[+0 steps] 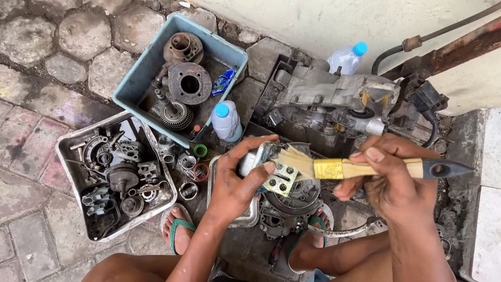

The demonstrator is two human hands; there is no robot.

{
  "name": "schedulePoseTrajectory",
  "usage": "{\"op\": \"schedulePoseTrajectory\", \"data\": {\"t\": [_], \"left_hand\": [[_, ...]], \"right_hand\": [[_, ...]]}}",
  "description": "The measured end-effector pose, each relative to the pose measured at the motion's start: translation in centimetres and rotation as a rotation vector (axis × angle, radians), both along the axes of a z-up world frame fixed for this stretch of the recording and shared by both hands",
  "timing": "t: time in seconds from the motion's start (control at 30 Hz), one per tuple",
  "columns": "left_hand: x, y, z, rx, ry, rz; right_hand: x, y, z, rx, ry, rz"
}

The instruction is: Cleaning motorcycle engine components including a reed valve housing and a piston using a brush and a small pick.

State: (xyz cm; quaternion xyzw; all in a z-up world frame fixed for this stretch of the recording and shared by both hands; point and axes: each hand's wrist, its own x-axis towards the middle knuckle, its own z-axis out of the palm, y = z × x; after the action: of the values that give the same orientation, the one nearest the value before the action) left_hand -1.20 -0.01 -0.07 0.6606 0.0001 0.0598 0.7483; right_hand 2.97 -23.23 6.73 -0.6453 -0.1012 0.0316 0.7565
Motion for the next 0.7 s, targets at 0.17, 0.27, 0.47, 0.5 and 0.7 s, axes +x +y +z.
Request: {"op": "schedulePoseTrajectory", "data": {"t": [0.17,0.27,0.47,0.5,0.7], "left_hand": [[0.0,-0.2,-0.4,-0.009,0.048,-0.018],[0.2,-0.1,-0.2,-0.018,0.074,0.009],[0.6,-0.3,-0.5,-0.018,0.122,0.038],[0.6,-0.3,-0.5,-0.028,0.129,0.059],[0.6,-0.9,-1.1,-0.301,0.216,0.098]], "right_hand": [[0.1,-0.5,0.8,-0.098,-0.023,-0.014],[0.3,-1.6,0.6,-0.121,0.014,0.099],[0.7,-0.1,-0.2,-0.032,0.018,0.009],[0.7,0.5,0.1,-0.017,0.009,-0.112],[0.3,0.5,-0.3,-0.166,-0.029,-0.001]]}}
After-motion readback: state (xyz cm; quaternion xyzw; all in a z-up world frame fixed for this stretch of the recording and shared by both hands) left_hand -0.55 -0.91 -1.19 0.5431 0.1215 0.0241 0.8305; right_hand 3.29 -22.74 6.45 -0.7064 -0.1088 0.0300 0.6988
